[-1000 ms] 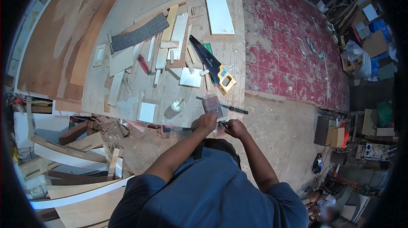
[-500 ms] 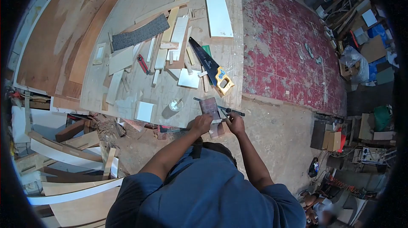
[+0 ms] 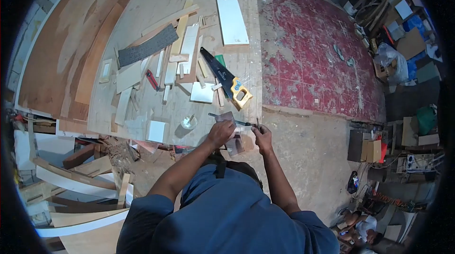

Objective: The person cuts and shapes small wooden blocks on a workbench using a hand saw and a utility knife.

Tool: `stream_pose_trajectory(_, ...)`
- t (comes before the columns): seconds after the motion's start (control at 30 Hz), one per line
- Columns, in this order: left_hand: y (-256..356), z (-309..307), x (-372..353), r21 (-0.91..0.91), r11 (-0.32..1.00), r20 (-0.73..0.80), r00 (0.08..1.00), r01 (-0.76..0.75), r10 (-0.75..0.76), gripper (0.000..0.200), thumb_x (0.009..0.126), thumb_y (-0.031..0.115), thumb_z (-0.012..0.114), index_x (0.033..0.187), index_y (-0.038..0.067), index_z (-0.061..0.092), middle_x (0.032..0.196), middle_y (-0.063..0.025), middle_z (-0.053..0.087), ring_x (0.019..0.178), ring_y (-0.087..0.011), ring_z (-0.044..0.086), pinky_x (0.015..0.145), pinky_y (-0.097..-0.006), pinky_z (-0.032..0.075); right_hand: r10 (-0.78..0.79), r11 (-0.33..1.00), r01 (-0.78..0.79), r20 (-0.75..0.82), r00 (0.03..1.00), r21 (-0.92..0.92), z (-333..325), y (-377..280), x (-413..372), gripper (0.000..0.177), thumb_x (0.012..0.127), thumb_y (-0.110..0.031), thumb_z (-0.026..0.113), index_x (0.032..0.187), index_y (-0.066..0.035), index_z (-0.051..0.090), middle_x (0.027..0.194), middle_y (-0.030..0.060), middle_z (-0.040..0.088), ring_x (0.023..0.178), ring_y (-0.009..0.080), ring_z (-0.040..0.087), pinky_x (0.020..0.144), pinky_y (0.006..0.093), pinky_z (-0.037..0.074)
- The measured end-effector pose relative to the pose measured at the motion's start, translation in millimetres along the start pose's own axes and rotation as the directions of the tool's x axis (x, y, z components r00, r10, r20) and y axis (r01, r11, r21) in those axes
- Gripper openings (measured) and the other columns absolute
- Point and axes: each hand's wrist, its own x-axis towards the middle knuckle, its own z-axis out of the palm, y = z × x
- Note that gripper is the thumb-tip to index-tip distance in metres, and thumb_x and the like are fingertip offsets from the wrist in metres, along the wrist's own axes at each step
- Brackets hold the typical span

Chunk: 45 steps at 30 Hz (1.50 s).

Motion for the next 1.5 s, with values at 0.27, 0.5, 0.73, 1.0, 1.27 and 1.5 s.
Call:
stream_pose_trajectory(0.27, 19.0, -31.7, 58.9, -0.139, 0.984, 0.045, 0.992, -0.114, 0.122, 0.02, 0.07, 0.02, 0.069, 0.087, 0.008, 0.065, 0.083, -0.0095, 0.058, 0.082, -0.0306, 0.061, 0.069, -0.0435, 0.05, 0.234, 0.9, -0.26, 0.116, 0.965, 0.348, -7.7, -50.7, -12.2, 0.031, 0.082, -0.006, 0.072, 0.111, -0.005, 0.062, 0.062, -0.0069, 0.044, 0.042, 0.0027, 0.033, 0.037, 0.0215, 0.024)
stream_pose_trajectory(0.5, 61.4, -55.5, 80.2, -0.053, 0.987, 0.073, 0.985, -0.152, 0.155, 0.026, 0.073, 0.024, 0.072, 0.087, 0.005, 0.061, 0.088, -0.0111, 0.057, 0.087, -0.0318, 0.062, 0.073, -0.0436, 0.051, 0.103, 0.879, -0.135, 0.096, 0.99, 0.457, -12.6, -58.7, -15.6, 0.017, 0.08, -0.003, 0.075, 0.093, -0.004, 0.064, 0.07, -0.0013, 0.058, 0.045, 0.0041, 0.042, 0.037, 0.0225, 0.029)
stream_pose_trajectory(0.73, 100.7, -71.8, 77.7, 0.015, 0.981, -0.202, 0.961, -0.191, 0.19, 0.029, 0.074, 0.022, 0.076, 0.095, 0.007, 0.065, 0.089, -0.0081, 0.061, 0.083, -0.0274, 0.063, 0.07, -0.039, 0.052, 0.135, 0.872, -0.144, 0.053, 0.989, 0.467, -34.4, -98.4, -25.0, 0.015, 0.078, -0.003, 0.076, 0.083, -0.007, 0.062, 0.063, -0.0046, 0.05, 0.046, 0.0043, 0.038, 0.039, 0.0239, 0.025)
stream_pose_trajectory(1.0, 114.6, -76.2, 50.2, -0.017, 1.0, -0.37, 0.929, 0.013, -0.018, 0.032, 0.07, 0.014, 0.079, 0.099, 0.007, 0.066, 0.092, -0.0075, 0.063, 0.087, -0.0267, 0.063, 0.073, -0.0372, 0.052, 0.133, 0.852, -0.206, 0.183, 0.974, 0.481, -57.6, -108.1, -18.6, 0.016, 0.077, -0.002, 0.076, 0.084, -0.004, 0.063, 0.068, -0.0006, 0.057, 0.047, 0.0056, 0.044, 0.039, 0.0239, 0.029)
stream_pose_trajectory(1.27, 131.2, -79.5, 31.7, 0.043, 0.999, -0.468, 0.883, -0.007, 0.027, 0.031, 0.068, 0.012, 0.079, 0.095, 0.008, 0.066, 0.085, -0.0059, 0.061, 0.081, -0.0257, 0.063, 0.067, -0.0375, 0.051, 0.098, 0.873, -0.201, 0.243, 0.965, 0.445, -60.5, -124.8, -33.0, 0.019, 0.077, -0.002, 0.076, 0.082, -0.008, 0.059, 0.067, -0.0025, 0.054, 0.048, 0.005, 0.042, 0.04, 0.0236, 0.027)
stream_pose_trajectory(1.5, 148.1, -75.6, 28.4, 0.094, 0.992, -0.423, 0.905, 0.086, -0.038, 0.03, 0.068, 0.014, 0.078, 0.094, 0.008, 0.065, 0.086, -0.0064, 0.059, 0.084, -0.0258, 0.062, 0.07, -0.0383, 0.05, 0.079, 0.88, -0.186, 0.253, 0.964, 0.436, -65.5, -119.7, -36.3, 0.021, 0.078, 0.0, 0.075, 0.08, -0.01, 0.057, 0.064, -0.0054, 0.049, 0.047, 0.0038, 0.039, 0.04, 0.0234, 0.025)
